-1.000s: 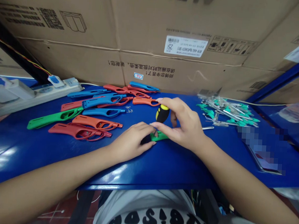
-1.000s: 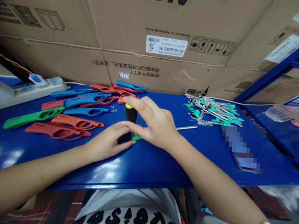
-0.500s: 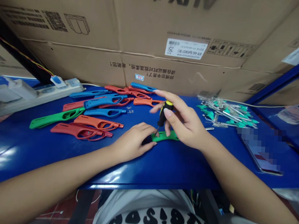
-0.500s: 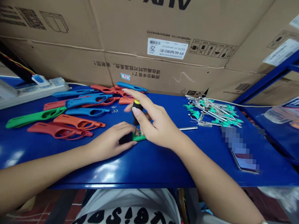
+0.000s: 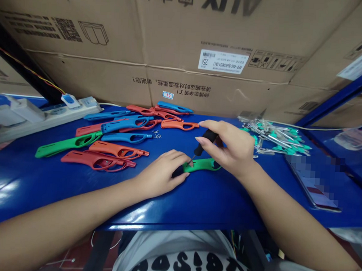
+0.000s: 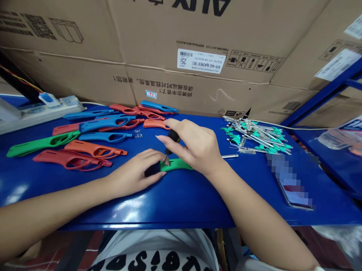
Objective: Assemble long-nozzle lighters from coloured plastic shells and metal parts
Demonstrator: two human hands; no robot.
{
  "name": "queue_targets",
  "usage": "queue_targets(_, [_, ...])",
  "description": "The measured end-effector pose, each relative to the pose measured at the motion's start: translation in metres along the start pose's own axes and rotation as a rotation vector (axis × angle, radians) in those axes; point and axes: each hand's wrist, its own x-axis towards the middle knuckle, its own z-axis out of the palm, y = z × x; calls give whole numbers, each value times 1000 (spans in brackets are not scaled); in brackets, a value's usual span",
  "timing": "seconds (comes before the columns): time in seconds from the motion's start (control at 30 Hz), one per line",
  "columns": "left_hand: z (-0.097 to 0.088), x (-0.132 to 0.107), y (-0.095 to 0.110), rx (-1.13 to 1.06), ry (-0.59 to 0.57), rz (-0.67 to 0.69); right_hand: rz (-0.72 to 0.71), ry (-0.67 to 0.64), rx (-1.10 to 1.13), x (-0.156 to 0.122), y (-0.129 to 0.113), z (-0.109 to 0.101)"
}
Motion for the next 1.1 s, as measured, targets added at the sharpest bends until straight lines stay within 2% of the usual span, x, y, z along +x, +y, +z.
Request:
queue_targets(0.17, [1, -1, 0, -20, 10, -6, 176, -158, 245, 0, -1, 3])
queue_targets(0.33, [1, 0, 0, -10, 10, -5, 36, -1, 50, 1, -1, 2])
queue_targets(0.5, [1, 1, 1, -21, 21, 1, 213, -146, 292, 2, -6, 2])
queue_targets(0.67, [1, 1, 0, -27, 26, 6, 65, -45, 133, 4, -9, -1])
queue_targets(0.8, [1, 1, 0, -38, 23, 3, 150, -190, 307, 2, -9, -1])
queue_targets(0.87, [1, 1, 0, -45, 26, 4, 141, -169, 281, 1, -8, 0])
queue_targets(0.93, [1, 1, 1, -52, 31, 5, 71, -88, 136, 1, -7, 0])
queue_targets(1.0, [1, 1, 1, -53, 31, 1, 42, -60, 56, 0, -7, 0])
queue_targets(1.1, [0, 1, 2, -44, 21, -8, 111, -137, 183, 1, -8, 0])
